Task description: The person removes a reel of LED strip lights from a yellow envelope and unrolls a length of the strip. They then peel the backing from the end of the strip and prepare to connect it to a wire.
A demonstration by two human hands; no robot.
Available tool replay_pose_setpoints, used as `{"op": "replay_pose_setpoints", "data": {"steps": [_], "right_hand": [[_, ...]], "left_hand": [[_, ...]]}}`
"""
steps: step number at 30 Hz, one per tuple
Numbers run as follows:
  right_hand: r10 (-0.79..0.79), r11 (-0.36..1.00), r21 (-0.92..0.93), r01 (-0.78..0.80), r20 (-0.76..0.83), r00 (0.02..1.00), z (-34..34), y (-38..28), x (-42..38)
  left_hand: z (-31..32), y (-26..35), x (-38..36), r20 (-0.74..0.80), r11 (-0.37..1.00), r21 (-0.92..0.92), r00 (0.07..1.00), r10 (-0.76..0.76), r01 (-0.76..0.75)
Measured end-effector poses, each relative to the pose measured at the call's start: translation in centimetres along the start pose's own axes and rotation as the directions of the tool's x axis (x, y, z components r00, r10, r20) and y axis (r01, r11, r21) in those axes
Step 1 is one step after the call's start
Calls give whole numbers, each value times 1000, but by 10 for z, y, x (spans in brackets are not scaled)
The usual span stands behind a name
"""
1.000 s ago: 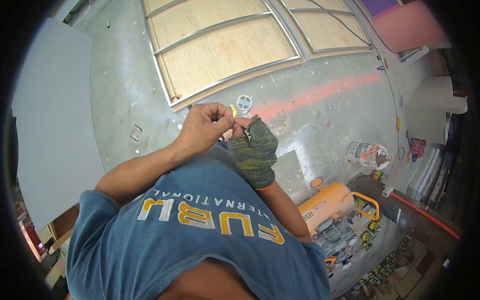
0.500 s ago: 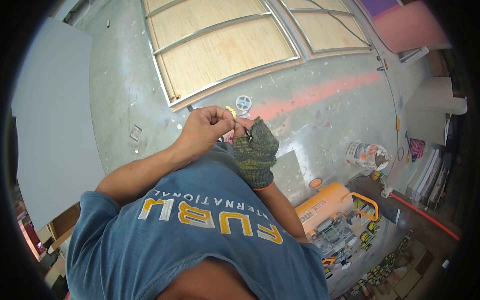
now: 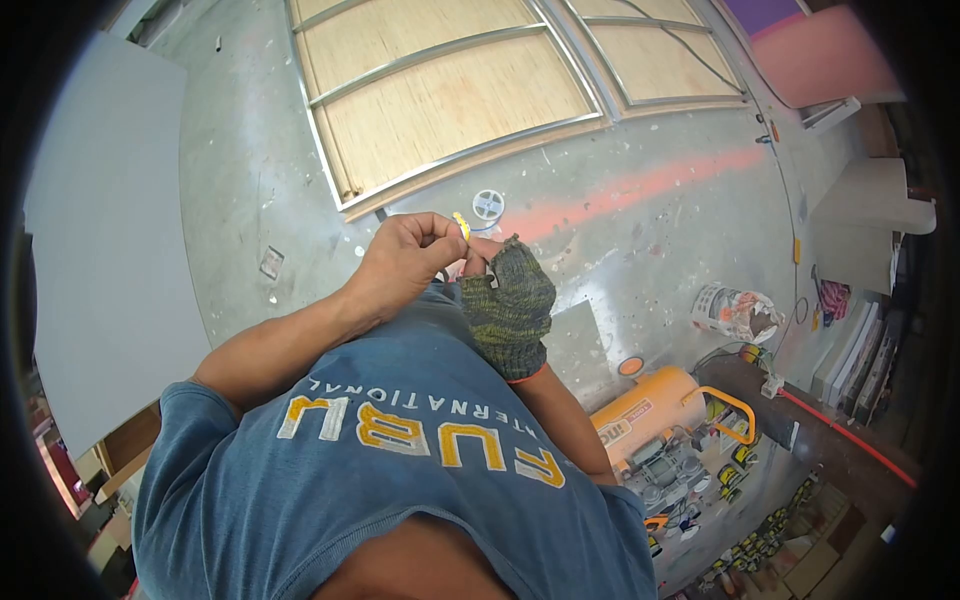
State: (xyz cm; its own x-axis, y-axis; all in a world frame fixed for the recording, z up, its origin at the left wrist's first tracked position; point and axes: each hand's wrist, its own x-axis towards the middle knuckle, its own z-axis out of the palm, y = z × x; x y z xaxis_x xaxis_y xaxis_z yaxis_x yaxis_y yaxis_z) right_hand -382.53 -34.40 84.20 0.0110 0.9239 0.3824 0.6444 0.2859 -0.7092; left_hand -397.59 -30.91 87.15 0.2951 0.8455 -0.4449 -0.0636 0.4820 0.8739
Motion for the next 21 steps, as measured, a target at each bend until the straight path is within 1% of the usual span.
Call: {"op": "replay_pose_setpoints", "data": {"steps": [3,6,9,11,12,14,18,20,21], "right_hand": [[-4,1000,-23,5,7,1000,1,1,1],[-34,999,-14,34,3,999,3,2,2],[-75,996,-48,76,21,997,1,-1,6],[-139,975,-160,152,90,986,1,-1,8],[-140,975,-161,153,90,986,1,-3,9],[-137,962,-219,161,120,983,0,-7,10],[-167,965,-184,188,126,978,2,-7,10],[-169,946,-255,199,135,976,6,0,5],[-170,946,-255,200,135,976,5,-2,6]], "left_hand": [[0,2,0,-9,1000,14,1000,-12,12],[1,1,1,-17,1000,8,1000,0,1],[1,-1,2,-27,999,36,999,23,-23],[2,1,1,-59,999,42,998,16,-13],[2,1,1,-59,999,41,998,17,-14],[2,1,1,-67,1000,14,998,1,0],[-3,-7,5,-61,997,77,998,16,-11],[-1,-7,6,-65,997,78,998,-4,9],[-2,-8,6,-65,997,78,998,-3,8]]}}
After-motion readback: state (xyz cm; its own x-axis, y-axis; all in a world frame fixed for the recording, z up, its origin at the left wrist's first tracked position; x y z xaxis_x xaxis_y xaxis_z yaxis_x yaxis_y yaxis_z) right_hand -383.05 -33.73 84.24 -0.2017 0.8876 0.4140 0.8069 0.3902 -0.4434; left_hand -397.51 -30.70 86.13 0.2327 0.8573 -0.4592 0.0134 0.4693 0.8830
